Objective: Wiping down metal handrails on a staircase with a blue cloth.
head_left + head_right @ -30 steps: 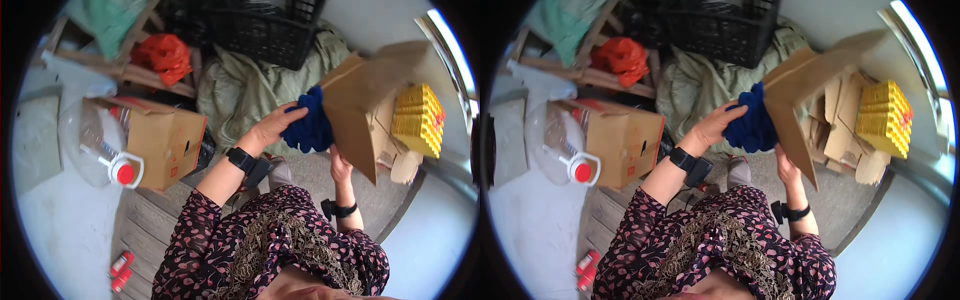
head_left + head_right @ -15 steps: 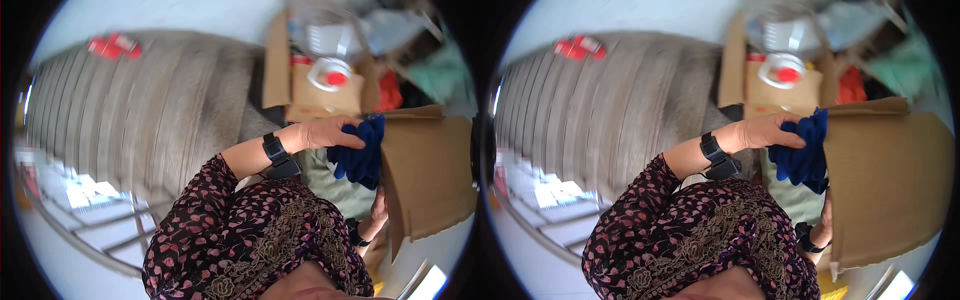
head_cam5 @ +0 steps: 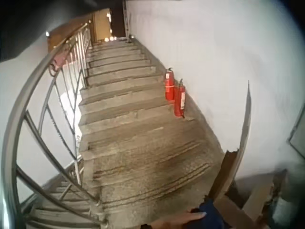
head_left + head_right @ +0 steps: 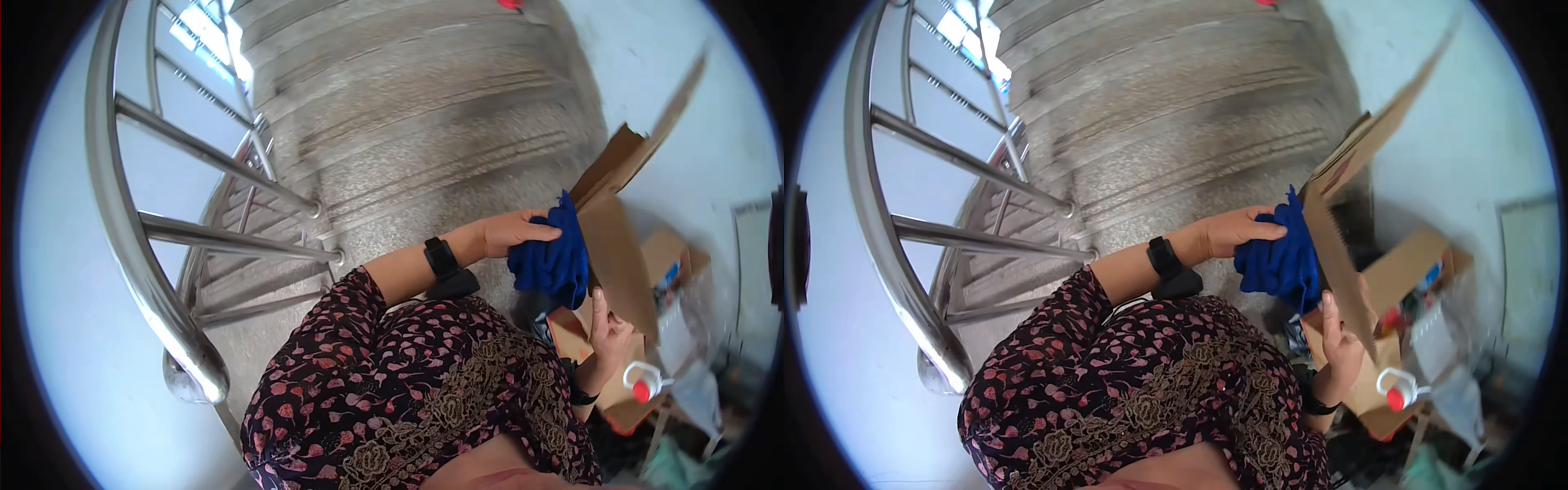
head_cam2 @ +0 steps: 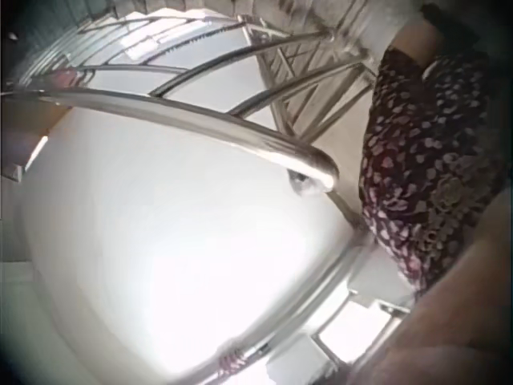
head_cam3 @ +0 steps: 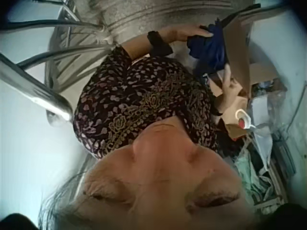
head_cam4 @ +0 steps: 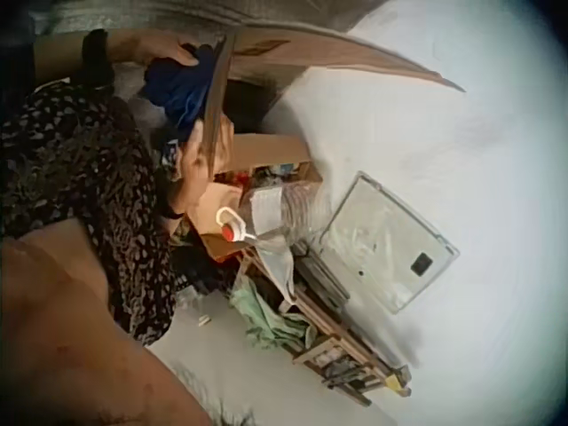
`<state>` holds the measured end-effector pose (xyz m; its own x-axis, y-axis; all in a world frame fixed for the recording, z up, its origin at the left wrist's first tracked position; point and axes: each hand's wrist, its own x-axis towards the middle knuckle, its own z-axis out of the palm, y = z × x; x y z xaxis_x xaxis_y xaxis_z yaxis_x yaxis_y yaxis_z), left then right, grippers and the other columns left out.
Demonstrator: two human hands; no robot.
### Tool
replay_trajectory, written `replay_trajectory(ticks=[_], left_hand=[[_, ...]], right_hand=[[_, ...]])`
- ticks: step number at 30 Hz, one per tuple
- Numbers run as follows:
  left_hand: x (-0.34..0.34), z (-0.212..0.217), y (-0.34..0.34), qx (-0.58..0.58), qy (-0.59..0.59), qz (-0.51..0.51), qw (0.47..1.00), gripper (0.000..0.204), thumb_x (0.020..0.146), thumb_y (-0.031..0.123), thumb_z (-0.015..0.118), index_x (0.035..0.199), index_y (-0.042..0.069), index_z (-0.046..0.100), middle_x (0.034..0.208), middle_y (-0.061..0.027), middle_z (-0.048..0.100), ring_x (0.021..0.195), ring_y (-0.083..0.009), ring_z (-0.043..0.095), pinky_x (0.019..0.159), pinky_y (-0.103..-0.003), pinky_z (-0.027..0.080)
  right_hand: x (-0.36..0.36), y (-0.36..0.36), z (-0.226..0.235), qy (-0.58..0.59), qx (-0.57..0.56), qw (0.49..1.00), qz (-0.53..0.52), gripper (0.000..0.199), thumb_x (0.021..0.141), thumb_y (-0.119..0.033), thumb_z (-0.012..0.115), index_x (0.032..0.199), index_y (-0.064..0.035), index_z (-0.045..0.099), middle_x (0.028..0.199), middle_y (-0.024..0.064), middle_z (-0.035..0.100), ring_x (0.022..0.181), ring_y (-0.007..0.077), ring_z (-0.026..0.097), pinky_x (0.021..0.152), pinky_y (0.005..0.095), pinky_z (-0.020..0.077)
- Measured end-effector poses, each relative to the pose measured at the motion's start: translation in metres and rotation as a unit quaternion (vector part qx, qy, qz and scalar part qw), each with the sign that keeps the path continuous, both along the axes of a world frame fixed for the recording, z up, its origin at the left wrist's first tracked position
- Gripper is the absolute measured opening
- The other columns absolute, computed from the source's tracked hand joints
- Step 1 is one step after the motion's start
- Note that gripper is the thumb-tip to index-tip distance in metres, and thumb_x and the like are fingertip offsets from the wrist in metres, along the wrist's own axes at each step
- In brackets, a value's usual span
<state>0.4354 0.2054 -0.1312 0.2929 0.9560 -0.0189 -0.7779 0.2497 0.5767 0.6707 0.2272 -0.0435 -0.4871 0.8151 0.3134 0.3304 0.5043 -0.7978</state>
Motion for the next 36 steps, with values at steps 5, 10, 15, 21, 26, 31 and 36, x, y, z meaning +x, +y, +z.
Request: replay_trajectory(ticks=[5,10,15,21,26,31,36], left_hand=[[-0.053,-0.012,0.019,-0.021,-0.050,0.067,0.996,0.035,0.091,0.019,0.062,0.122,0.004,0.055,0.112,-0.0045,0.064,0.099,-0.0134,0.062,0.089,-0.029,0.050],[-0.093,-0.016,0.064,-0.072,-0.066,0.133,0.986,0.032,0.090,0.022,0.063,0.117,0.004,0.059,0.108,-0.0039,0.066,0.095,-0.0127,0.063,0.086,-0.028,0.051],[-0.161,-0.017,0.122,-0.078,-0.046,0.194,0.977,0.036,0.091,0.022,0.062,0.121,0.003,0.055,0.114,-0.0055,0.064,0.101,-0.0149,0.063,0.090,-0.029,0.050],[-0.226,0.053,0.178,-0.125,-0.016,0.251,0.960,0.035,0.093,0.018,0.059,0.124,0.003,0.053,0.116,-0.0049,0.062,0.104,-0.0141,0.061,0.092,-0.028,0.048],[-0.266,0.076,0.197,-0.130,0.011,0.294,0.947,0.035,0.092,0.020,0.061,0.123,0.005,0.055,0.114,-0.0050,0.064,0.100,-0.0129,0.062,0.088,-0.027,0.051],[-0.319,0.102,0.192,-0.128,0.001,0.419,0.899,0.027,0.091,0.019,0.063,0.115,0.007,0.060,0.103,-0.0016,0.067,0.090,-0.0107,0.064,0.081,-0.024,0.052],[-0.382,0.096,0.173,-0.133,-0.053,0.456,0.879,0.025,0.092,0.022,0.061,0.113,0.008,0.061,0.102,-0.0022,0.067,0.089,-0.0118,0.065,0.080,-0.025,0.053]], right_hand=[[-0.076,0.056,-0.010,-0.018,0.096,0.989,0.108,0.006,0.087,-0.002,0.060,0.089,0.0032,0.063,0.083,0.0095,0.063,0.076,0.0160,0.057,0.071,0.0286,0.0439],[-0.140,0.130,-0.012,-0.064,0.146,0.970,0.183,0.009,0.085,0.001,0.058,0.092,0.0024,0.064,0.083,0.0152,0.065,0.076,0.0260,0.062,0.070,0.0321,0.0455],[-0.217,0.222,-0.019,-0.083,0.047,0.954,0.284,0.016,0.082,0.003,0.059,0.097,0.0057,0.062,0.093,0.0184,0.064,0.085,0.0345,0.061,0.074,0.0363,0.0467],[-0.299,0.310,0.037,-0.073,0.042,0.923,0.374,0.029,0.081,0.003,0.058,0.110,0.0053,0.060,0.111,0.0185,0.061,0.099,0.0352,0.059,0.088,0.0378,0.0452],[-0.362,0.333,0.068,0.005,-0.005,0.919,0.395,0.028,0.085,0.001,0.055,0.112,0.0055,0.059,0.112,0.0194,0.062,0.107,0.0345,0.058,0.092,0.0351,0.0433],[-0.445,0.331,0.083,0.012,0.030,0.896,0.443,0.031,0.090,-0.003,0.050,0.120,0.0028,0.058,0.117,0.0180,0.060,0.106,0.0301,0.059,0.090,0.0354,0.0452],[-0.529,0.317,0.087,0.008,0.052,0.879,0.474,0.031,0.091,-0.006,0.050,0.121,0.0013,0.058,0.114,0.0179,0.061,0.101,0.0298,0.061,0.086,0.0354,0.0468]])
